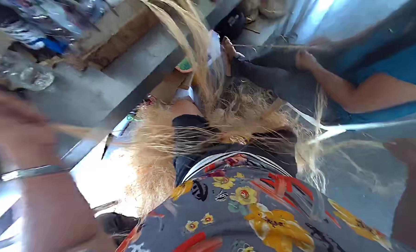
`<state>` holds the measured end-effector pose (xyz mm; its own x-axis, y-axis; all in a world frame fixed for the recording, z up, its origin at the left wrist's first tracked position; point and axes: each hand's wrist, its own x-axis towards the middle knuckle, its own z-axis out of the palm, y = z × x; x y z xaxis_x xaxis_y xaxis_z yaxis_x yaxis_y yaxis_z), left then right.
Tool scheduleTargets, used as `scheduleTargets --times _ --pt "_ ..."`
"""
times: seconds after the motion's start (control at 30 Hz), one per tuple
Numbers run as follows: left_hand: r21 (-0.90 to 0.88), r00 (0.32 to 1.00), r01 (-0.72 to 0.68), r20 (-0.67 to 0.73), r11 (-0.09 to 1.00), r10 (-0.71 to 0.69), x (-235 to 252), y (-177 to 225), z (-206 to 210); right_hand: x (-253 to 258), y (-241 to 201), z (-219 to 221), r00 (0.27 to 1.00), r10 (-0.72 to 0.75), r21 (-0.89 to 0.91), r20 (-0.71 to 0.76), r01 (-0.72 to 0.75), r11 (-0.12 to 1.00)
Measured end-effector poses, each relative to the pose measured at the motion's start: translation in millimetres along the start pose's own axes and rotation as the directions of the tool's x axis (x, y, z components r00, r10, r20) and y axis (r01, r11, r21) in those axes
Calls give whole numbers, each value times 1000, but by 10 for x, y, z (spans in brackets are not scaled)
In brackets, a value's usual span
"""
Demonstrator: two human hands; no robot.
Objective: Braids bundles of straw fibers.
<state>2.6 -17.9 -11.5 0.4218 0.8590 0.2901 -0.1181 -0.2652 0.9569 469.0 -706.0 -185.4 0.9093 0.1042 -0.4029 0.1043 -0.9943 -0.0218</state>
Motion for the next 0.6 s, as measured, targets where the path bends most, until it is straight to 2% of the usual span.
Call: scheduleTargets --times 0.07,0.13,0.2,0.27,0.3,0.33,0.4,0.43,0.53,0.6 --pt "-22 994 12 112 1000 -9 -384 -69 740 -84 -801 -179 960 -273 56 -57 277 959" --pt "-30 947 60 318 998 -47 -718 -218 1319 -344 -1670 -343 794 -590 187 -149 608 771" --pt "-125 827 147 559 981 -53 -998 -345 1750 -781 -2483 -430 595 -769 349 -236 790 504" --pt "-211 714 262 699 942 -42 -1167 -460 2034 -1102 -3081 -368 400 -864 469 -307 853 228" --pt "-230 675 314 736 921 -46 -1222 -497 2112 -1215 -3322 -323 311 -888 544 -338 835 86" --pt "-233 639 367 767 901 -62 -1260 -523 2158 -1315 -3521 -280 267 -897 654 -352 756 -31" --pt "-194 571 455 813 869 -118 -1321 -554 2189 -1481 -3775 -212 269 -912 858 -310 492 -146" --pt "-158 542 488 825 858 -157 -1350 -551 2190 -1527 -3840 -184 262 -919 904 -294 389 -178" --pt "-100 506 525 835 845 -215 -1414 -567 2155 -1571 -3861 -129 286 -898 917 -335 318 -241" --pt "-123 509 536 837 835 -203 -1448 -659 2083 -1533 -3757 -218 385 -842 908 -378 332 -256"
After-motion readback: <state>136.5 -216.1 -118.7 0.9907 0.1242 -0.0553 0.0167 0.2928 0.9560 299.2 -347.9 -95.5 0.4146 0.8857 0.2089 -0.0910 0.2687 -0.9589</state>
